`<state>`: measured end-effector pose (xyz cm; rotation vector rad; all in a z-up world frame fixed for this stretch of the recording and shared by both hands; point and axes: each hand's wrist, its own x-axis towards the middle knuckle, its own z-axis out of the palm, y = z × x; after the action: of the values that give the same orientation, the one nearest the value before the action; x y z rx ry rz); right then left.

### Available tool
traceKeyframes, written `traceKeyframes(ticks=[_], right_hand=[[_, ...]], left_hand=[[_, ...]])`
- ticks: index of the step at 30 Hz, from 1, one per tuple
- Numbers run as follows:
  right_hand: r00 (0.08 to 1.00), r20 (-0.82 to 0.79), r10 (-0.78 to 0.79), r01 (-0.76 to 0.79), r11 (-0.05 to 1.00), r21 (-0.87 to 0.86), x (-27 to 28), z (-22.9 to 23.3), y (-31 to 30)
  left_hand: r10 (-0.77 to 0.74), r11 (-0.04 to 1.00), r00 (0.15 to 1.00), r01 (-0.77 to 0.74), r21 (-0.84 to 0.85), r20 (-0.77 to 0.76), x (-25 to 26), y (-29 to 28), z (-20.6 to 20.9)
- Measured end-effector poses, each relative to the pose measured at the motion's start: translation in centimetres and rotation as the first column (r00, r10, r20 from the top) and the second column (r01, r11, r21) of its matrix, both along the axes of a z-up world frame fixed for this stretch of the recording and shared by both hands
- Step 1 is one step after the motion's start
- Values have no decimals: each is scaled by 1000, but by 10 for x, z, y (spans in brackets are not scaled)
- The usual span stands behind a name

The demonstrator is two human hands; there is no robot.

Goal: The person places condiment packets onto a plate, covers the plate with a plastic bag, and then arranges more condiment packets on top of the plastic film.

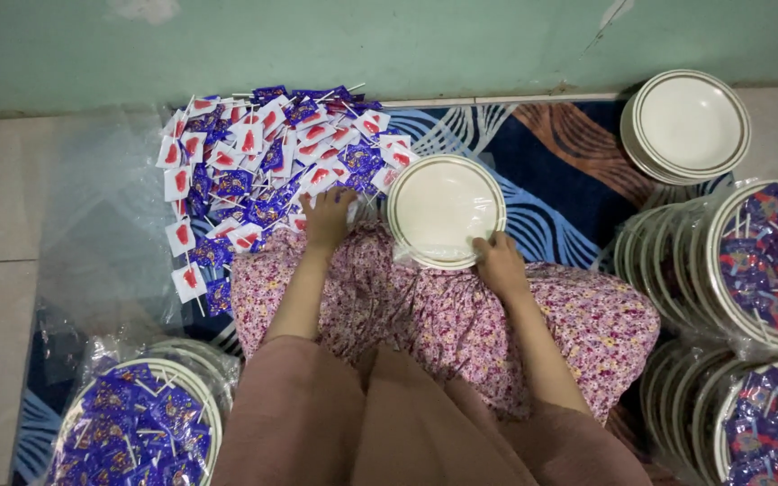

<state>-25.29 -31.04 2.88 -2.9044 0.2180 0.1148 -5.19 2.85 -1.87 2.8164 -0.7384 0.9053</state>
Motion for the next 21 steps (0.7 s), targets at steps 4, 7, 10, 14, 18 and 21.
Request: traceKeyframes(ticks=[4, 7, 10, 14, 18, 21], right_hand=[[998, -44, -55, 54, 998, -24, 1, -24, -9], [995, -47, -89, 89, 996, -4, -3, -19, -8], [994, 24, -107, 103, 984, 143, -4, -11, -9], [962, 193, -192, 121, 936, 330, -8, -17, -11], [942, 223, -252, 153, 911, 383, -11, -10, -12], [945, 240, -221, 124, 924, 361, -12, -11, -11]], left_hand=[[32, 999, 996, -31, 16, -85, 5, 10, 12], [93, 996, 996, -93, -10, -8, 6, 18, 14], [118, 980, 944, -161, -117, -307, -4, 24, 46], [82, 945, 901, -206, -254, -426, -10, 36, 41], [-40, 878, 834, -233, -417, -550, -22, 45, 35], [-86, 804, 796, -300, -513, -599, -30, 46, 44]])
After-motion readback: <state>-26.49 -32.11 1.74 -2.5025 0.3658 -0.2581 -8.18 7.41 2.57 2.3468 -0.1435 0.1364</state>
